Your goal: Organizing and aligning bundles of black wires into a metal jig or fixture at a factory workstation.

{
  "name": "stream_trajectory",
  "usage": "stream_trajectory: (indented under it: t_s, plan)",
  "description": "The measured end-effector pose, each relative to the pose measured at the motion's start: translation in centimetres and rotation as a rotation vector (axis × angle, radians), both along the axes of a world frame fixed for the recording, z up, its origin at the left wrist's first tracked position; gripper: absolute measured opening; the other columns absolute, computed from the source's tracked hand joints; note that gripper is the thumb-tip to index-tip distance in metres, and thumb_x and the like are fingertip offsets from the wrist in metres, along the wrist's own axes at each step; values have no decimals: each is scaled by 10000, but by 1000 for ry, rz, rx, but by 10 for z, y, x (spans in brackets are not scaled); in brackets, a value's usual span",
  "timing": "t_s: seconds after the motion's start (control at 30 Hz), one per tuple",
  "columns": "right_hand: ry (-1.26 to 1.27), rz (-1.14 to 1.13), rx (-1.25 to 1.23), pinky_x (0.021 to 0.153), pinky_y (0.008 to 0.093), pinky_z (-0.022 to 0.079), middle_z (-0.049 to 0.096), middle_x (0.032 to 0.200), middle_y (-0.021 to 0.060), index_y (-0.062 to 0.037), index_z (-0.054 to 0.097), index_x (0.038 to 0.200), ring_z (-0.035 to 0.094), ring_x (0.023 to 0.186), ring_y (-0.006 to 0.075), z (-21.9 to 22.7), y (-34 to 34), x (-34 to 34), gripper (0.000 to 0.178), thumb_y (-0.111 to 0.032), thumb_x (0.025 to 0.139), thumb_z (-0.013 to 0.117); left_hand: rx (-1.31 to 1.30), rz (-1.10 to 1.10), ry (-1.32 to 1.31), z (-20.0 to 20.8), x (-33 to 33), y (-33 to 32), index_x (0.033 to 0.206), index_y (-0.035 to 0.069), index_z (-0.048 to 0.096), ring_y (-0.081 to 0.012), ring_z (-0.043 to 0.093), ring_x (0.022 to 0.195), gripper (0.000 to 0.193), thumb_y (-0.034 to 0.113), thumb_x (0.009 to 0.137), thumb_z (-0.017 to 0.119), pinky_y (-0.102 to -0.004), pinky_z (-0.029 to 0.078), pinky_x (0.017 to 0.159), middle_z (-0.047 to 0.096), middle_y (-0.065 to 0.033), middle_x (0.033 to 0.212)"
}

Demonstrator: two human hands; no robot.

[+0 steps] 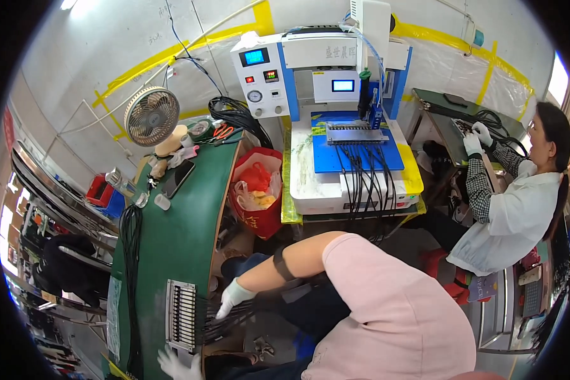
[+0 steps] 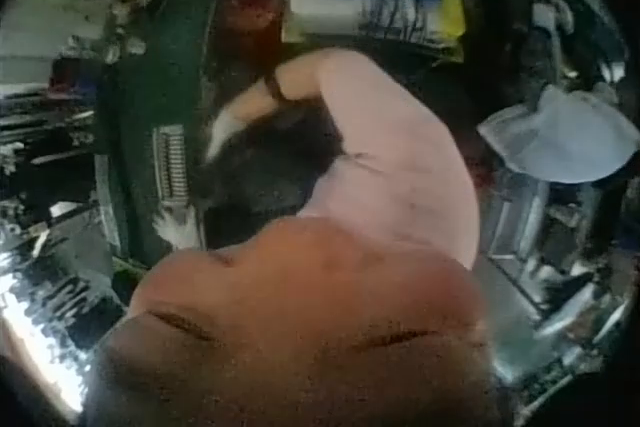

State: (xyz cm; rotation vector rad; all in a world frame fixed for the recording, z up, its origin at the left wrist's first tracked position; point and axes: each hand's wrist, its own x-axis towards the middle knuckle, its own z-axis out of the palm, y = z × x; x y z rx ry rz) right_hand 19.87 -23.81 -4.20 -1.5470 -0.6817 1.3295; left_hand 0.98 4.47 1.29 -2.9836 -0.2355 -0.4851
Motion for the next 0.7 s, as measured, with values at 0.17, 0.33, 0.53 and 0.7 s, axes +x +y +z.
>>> stream_trajectory:
  t_s: [0.17, 0.33, 0.53, 0.7]
  plan:
    - [667, 106, 83, 823, 388, 485, 644, 1134, 175, -36, 550, 1291, 619, 914, 216, 12, 12, -26, 553, -447, 922, 584, 15, -144, 79, -7, 17, -1, 1398, -13, 430, -486, 479, 1185, 865, 586, 806, 631, -514, 400, 986, 423, -329, 1383]
    - [1003, 237, 175, 588, 298, 467, 626, 925, 61, -28, 536, 1208, 540, 636, 108, -22, 32, -16, 358, -313, 997, 484, -39, -148, 123, -3, 30, -8, 1401, -13, 424, -484, 470, 1198, 834, 536, 813, 643, -509, 399, 990, 433, -335, 1368]
    - [1030, 281, 187, 426, 236, 322, 456, 667, -49, -91, 596, 1107, 375, 473, 48, 13, 55, -8, 293, -339, 972, 518, 54, -108, 102, -31, 20, 32, 1340, -63, 468, -476, 498, 1163, 914, 633, 776, 650, -519, 421, 978, 456, -341, 1340]
    - [842, 57, 223, 504, 307, 372, 505, 703, 16, -108, 621, 1063, 426, 537, 98, 20, 50, -11, 283, -359, 945, 567, 64, -112, 140, -31, 28, 31, 1348, -80, 446, -490, 497, 1161, 961, 635, 745, 666, -521, 426, 968, 435, -375, 1338]
